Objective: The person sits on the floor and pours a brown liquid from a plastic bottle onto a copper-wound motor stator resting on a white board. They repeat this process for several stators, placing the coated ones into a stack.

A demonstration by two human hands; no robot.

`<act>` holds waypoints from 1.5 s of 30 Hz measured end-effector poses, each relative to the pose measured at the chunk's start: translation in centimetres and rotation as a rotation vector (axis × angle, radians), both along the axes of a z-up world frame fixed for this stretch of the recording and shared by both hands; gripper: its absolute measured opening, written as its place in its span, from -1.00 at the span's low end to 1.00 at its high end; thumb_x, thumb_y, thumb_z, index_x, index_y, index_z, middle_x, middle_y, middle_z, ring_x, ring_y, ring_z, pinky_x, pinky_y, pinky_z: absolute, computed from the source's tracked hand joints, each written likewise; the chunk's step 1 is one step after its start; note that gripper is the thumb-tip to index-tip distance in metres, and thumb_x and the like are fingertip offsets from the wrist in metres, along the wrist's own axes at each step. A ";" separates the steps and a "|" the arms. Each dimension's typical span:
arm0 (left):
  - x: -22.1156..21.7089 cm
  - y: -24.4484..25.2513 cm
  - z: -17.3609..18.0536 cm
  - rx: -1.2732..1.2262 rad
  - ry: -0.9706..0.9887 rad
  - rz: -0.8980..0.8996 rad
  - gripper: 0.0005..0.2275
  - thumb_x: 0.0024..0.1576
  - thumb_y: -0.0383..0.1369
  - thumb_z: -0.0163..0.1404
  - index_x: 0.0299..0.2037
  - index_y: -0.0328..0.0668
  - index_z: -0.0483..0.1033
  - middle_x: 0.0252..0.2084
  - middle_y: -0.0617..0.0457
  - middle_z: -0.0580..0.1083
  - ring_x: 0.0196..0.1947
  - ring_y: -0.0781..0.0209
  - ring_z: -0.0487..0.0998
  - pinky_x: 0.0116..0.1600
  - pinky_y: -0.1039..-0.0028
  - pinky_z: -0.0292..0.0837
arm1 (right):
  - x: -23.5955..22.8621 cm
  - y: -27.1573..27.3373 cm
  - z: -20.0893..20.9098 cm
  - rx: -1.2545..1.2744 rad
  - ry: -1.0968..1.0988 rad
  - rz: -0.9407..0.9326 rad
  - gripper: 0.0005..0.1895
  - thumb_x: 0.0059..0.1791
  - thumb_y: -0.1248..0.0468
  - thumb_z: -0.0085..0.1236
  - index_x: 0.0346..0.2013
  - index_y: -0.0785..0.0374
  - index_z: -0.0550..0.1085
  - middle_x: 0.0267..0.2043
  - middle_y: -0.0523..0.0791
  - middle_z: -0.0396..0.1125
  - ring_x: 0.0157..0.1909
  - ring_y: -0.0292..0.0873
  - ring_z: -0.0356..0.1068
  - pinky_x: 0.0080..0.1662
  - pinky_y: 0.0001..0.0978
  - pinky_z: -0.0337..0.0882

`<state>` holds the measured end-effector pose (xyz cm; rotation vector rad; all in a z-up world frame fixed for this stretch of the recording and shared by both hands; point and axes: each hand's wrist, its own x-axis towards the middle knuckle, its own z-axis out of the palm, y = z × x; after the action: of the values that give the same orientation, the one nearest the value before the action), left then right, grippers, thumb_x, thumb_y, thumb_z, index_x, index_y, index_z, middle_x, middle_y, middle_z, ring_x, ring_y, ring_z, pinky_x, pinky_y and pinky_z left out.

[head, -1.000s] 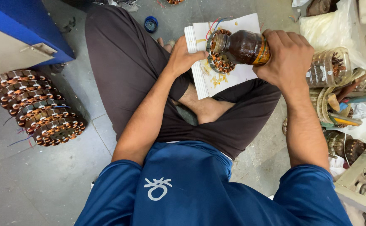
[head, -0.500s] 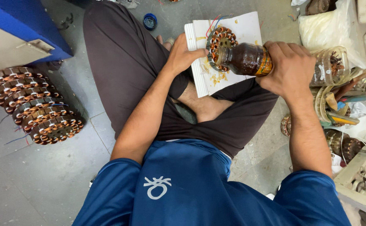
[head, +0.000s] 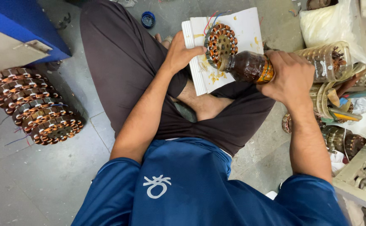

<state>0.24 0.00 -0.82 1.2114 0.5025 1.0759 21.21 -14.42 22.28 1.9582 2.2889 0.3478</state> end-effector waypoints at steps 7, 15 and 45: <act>-0.2 -0.1 0.5 -0.028 -0.056 -0.030 -0.68 0.02 -0.47 0.21 -0.05 -0.48 0.51 -0.20 -0.03 0.59 -0.20 0.27 0.61 -0.06 0.44 0.54 | -0.2 -0.3 -0.2 0.055 0.049 -0.035 -0.35 -0.36 0.16 0.41 0.02 0.19 0.56 -0.10 -0.06 0.49 -0.09 0.07 0.49 -0.06 -0.13 0.46; -0.5 -0.1 0.4 -0.041 -0.047 -0.039 -0.71 0.02 -0.47 0.20 -0.08 -0.48 0.54 -0.24 -0.03 0.59 -0.24 0.29 0.59 -0.10 0.46 0.51 | 0.0 -0.3 -0.7 0.067 0.047 0.030 -0.47 -0.27 0.19 0.38 -0.03 0.23 0.53 -0.10 -0.08 0.49 -0.04 0.02 0.49 0.03 -0.15 0.47; -0.7 -4.4 5.4 0.184 0.356 0.639 -0.42 0.34 -0.34 0.19 0.48 -0.22 0.15 0.41 -0.03 0.20 0.29 0.16 0.37 0.38 0.38 0.35 | 10.6 -6.6 -18.6 0.890 1.790 -0.362 -0.20 -0.28 0.50 0.54 0.19 0.43 0.35 0.09 0.02 0.36 0.10 -0.02 0.44 0.25 -0.13 0.49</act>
<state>-0.42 -4.35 4.59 1.4575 1.1388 1.4692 31.85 -21.06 3.73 4.1783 2.2223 -1.1214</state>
